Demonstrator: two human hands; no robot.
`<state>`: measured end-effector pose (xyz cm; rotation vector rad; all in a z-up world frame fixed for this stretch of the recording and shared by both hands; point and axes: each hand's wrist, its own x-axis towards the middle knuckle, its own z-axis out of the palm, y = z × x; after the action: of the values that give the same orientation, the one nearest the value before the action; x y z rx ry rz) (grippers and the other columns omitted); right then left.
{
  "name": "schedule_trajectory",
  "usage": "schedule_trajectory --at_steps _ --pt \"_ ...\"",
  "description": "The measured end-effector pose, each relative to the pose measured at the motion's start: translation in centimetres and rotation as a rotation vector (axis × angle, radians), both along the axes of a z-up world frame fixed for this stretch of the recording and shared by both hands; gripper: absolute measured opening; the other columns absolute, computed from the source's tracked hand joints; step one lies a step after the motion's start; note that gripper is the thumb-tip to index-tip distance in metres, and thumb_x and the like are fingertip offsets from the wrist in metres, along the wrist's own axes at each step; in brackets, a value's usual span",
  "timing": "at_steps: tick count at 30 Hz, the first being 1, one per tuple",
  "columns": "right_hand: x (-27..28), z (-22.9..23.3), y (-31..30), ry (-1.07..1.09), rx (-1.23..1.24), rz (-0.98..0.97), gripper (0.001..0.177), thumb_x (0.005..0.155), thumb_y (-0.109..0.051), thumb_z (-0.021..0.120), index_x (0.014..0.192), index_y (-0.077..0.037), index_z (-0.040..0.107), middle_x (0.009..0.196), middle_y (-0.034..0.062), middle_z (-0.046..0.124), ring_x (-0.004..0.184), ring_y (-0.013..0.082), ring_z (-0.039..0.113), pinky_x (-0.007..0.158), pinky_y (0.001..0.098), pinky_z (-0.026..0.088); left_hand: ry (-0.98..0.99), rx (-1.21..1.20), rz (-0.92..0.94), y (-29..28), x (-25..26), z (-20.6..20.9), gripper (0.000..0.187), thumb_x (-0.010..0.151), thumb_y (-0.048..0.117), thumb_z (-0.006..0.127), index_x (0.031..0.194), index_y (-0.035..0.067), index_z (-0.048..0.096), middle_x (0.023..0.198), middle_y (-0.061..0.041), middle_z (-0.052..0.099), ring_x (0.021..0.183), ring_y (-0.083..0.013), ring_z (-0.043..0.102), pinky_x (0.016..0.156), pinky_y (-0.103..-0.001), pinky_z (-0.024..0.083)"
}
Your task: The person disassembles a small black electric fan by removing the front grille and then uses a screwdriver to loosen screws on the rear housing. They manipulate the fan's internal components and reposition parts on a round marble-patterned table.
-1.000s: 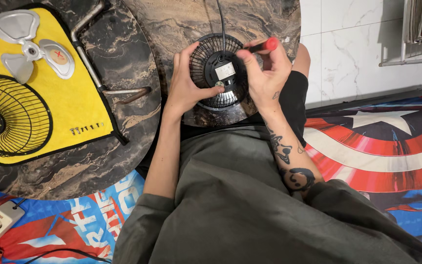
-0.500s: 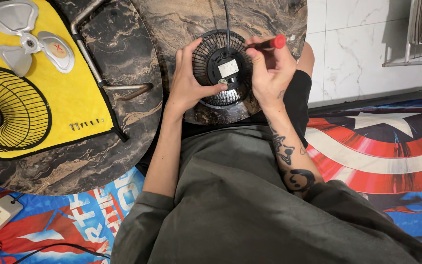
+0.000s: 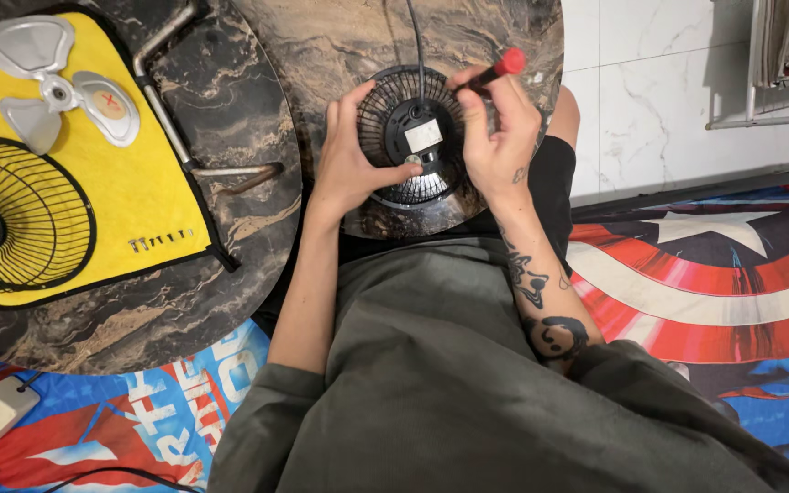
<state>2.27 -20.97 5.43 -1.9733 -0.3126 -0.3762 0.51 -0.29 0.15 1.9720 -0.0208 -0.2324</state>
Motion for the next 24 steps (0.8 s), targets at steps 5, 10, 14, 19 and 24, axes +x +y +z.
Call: schedule_trajectory --at_steps 5,10,14,19,24 --pt "-0.2 0.7 0.0 0.049 -0.049 -0.092 0.008 0.104 -0.002 0.074 0.103 0.005 0.069 0.112 0.0074 0.059 0.08 0.0142 0.06 0.071 0.0236 0.047 -0.084 -0.041 0.002 0.3 -0.4 -0.2 0.117 0.059 0.042 0.103 0.153 0.014 0.039 0.139 -0.013 0.047 0.135 -0.0343 0.055 0.111 -0.046 0.048" --pt "-0.3 0.9 0.5 0.073 0.094 -0.018 0.012 0.104 -0.001 0.077 0.109 0.006 0.069 0.116 0.007 0.061 0.097 0.0145 0.068 0.086 0.0249 0.057 -0.065 -0.03 0.001 0.2 -0.5 -0.3 0.118 0.058 0.041 0.103 0.153 0.014 0.038 0.136 -0.013 0.047 0.133 -0.0338 0.056 0.109 -0.046 0.048" --pt "-0.6 1.2 0.7 0.067 0.02 -0.027 0.01 0.098 0.001 0.08 0.103 0.006 0.073 0.109 0.0081 0.067 0.094 0.015 0.068 0.083 0.025 0.056 -0.064 -0.04 0.005 0.2 -0.6 -0.5 0.118 0.058 0.041 0.102 0.153 0.014 0.037 0.137 -0.013 0.047 0.133 -0.0335 0.055 0.109 -0.045 0.048" --pt "-0.7 0.7 0.9 0.074 0.064 -0.107 0.023 0.099 -0.001 0.082 0.118 0.007 0.073 0.113 0.0089 0.068 0.097 0.0139 0.068 0.087 0.0261 0.056 -0.081 -0.033 0.008 0.3 -0.5 -0.5 0.117 0.06 0.04 0.103 0.154 0.014 0.038 0.137 -0.013 0.047 0.134 -0.0339 0.054 0.11 -0.045 0.047" --pt "-1.1 -0.4 1.2 0.161 0.229 -0.159 0.03 0.097 -0.003 0.085 0.118 0.006 0.065 0.108 0.0072 0.069 0.093 0.0111 0.066 0.086 0.0243 0.054 -0.103 -0.049 0.006 0.3 -0.5 -0.8 0.117 0.061 0.039 0.103 0.154 0.014 0.037 0.138 -0.013 0.047 0.135 -0.0341 0.054 0.112 -0.045 0.047"
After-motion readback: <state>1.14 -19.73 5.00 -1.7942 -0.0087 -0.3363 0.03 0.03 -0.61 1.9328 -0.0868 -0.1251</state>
